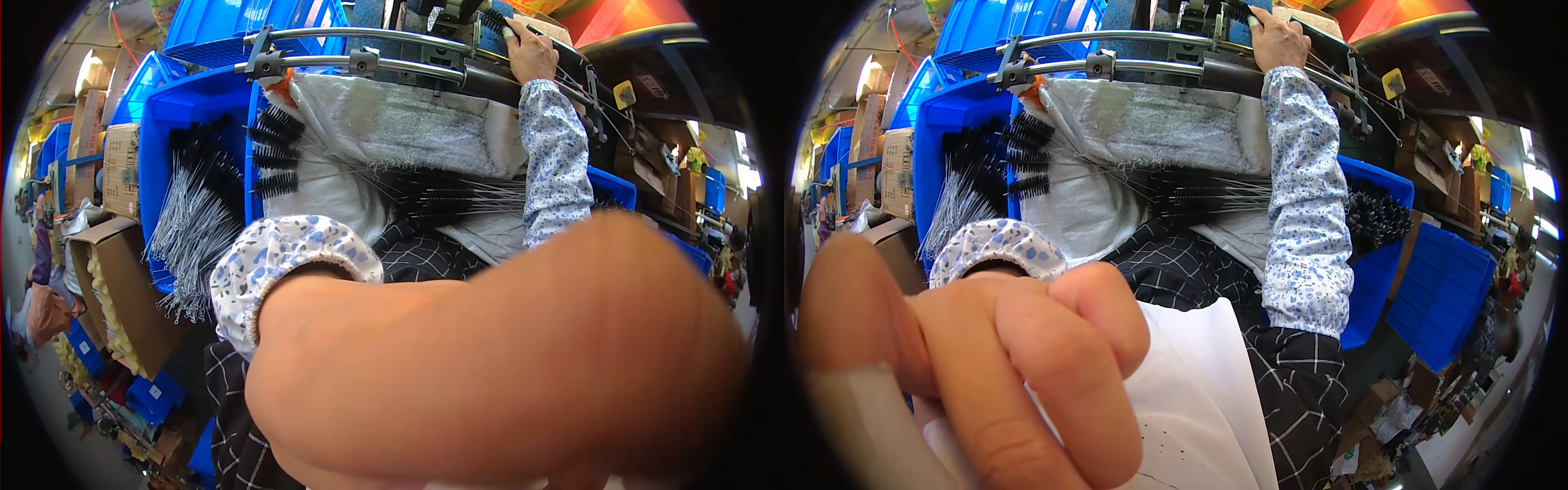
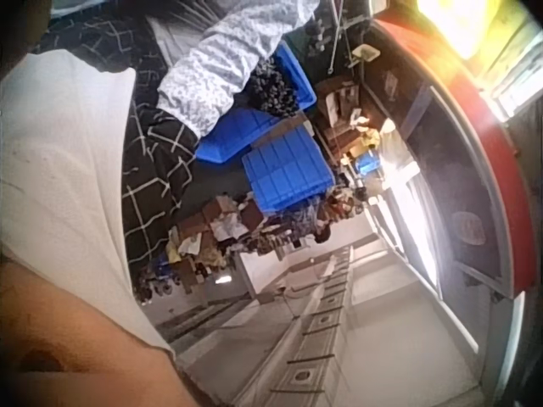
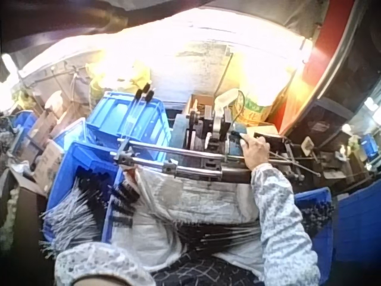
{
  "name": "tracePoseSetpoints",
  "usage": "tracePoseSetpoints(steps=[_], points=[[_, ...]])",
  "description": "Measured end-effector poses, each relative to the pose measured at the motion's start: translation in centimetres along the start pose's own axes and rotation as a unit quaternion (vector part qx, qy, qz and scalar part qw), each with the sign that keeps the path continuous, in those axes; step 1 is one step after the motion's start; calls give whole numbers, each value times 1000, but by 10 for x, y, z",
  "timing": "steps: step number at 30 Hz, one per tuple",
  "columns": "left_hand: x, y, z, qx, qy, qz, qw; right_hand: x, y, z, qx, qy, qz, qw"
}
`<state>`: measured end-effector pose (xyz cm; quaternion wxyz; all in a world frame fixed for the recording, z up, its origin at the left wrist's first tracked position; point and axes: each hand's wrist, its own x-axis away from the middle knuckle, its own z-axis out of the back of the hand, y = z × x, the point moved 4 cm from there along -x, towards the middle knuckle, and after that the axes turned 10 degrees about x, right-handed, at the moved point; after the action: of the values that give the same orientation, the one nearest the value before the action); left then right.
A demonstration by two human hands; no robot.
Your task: Assembling industrial or cleaning brushes using specialized machinery and raw bristle materials in a factory.
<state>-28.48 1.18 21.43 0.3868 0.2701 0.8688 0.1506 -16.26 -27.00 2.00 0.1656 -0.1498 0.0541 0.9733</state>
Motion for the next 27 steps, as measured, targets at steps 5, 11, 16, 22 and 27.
tracePoseSetpoints(steps=[5,11,16,22,27], points=[[2,1,0,-2,12,-2,1000,-7,0,-17,55,-12,34,998],[-1,-1,-1,10,15,0,1000,-18,17,-34,40,5,80,996],[1,0,4,20,23,-4,1000,7,27,2,89,-11,-62,994],[-5,-6,2,36,19,4,999,14,30,-3,-91,6,-78,993],[-3,-3,5,37,27,3,999,13,16,-6,-101,19,-56,993]])
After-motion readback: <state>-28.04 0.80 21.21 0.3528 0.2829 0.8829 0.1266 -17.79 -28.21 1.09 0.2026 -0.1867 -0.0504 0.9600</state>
